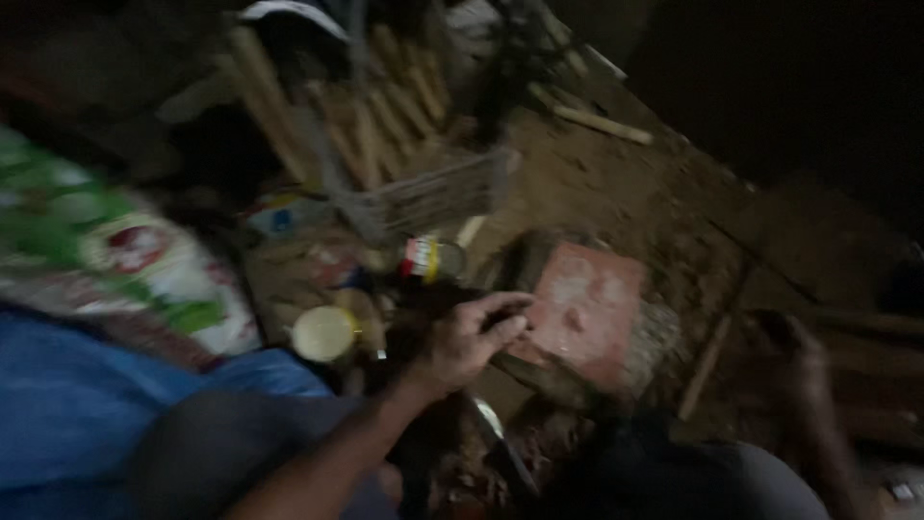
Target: The person smooths wooden tool handles using a sanding block. They hold each handle with one hand and rub the sanding block along the surface with the other, rotating the handle to cover different areas. The person switches between handles and continues sanding until the end of the clip.
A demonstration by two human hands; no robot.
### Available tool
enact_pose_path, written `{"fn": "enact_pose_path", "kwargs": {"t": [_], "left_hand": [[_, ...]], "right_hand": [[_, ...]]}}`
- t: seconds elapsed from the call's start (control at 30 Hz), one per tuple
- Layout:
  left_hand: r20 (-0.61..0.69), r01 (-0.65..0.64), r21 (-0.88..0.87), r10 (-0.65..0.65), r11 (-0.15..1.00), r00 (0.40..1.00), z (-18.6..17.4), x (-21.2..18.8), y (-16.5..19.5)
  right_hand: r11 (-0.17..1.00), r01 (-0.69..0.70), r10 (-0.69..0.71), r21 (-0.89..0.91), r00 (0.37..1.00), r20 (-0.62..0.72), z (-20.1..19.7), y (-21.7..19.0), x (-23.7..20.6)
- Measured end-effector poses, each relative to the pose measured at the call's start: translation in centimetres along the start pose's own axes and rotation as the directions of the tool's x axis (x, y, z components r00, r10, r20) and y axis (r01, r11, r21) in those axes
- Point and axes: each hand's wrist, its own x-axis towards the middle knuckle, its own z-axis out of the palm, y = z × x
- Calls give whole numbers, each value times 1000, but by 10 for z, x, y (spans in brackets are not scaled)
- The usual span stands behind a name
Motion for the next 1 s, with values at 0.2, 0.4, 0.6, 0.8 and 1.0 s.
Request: {"fn": "enact_pose_path", "kwargs": {"t": [0.2,0.4,0.6,0.8,1.0], "left_hand": [[-151,-2,-48,-5,999,989,-33,-13,-2],[-249,-188,-317,110,930,962,-45,-11,-19],[-498,-111,155,175,982,849,-75,19,-19],[-668,22,396,272,918,692,-149,100,-10],[-399,-90,777,598,623,695,-181,169,-5]], "right_hand": [[674,637,-519,-374,768,375,-72,-131,-23],[758,636,-546,-146,741,391,-47,-247,-120],[870,485,-484,94,801,353,29,-316,-180],[789,603,-610,118,747,265,60,-302,-175],[854,499,-520,146,809,275,68,-267,-166]]}}
